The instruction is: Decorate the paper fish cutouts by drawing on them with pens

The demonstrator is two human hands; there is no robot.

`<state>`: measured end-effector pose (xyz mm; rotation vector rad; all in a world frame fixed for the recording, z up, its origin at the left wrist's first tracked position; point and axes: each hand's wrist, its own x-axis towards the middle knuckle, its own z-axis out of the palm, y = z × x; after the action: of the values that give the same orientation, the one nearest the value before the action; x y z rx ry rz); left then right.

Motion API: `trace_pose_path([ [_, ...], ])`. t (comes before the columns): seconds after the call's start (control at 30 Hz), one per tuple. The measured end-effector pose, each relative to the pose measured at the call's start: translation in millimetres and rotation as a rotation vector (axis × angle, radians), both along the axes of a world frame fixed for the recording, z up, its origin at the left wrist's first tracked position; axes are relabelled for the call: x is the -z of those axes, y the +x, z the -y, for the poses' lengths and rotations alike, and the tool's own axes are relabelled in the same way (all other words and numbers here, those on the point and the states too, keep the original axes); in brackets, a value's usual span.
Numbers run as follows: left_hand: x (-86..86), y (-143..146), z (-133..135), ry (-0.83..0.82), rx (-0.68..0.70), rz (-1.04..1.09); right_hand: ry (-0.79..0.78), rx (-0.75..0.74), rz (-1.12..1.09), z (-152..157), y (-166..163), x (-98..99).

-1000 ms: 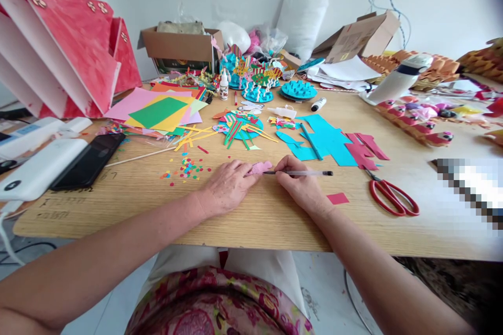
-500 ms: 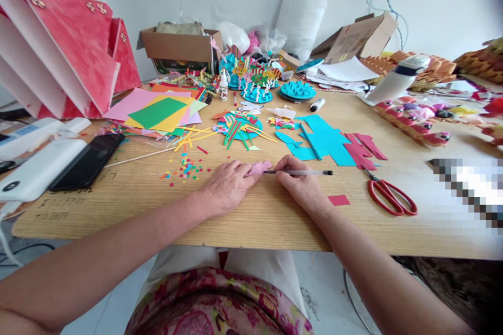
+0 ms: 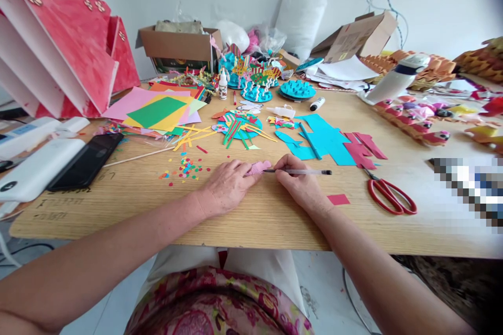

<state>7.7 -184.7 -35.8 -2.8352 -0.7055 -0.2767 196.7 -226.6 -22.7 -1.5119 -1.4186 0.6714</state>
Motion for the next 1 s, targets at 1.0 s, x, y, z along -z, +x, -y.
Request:
trace_pose_path([
  [1.0, -4.4, 0.3, 1.7, -0.016, -0.024, -0.005, -0.021, 0.006, -0.037, 1.9, 4.0, -1.5],
])
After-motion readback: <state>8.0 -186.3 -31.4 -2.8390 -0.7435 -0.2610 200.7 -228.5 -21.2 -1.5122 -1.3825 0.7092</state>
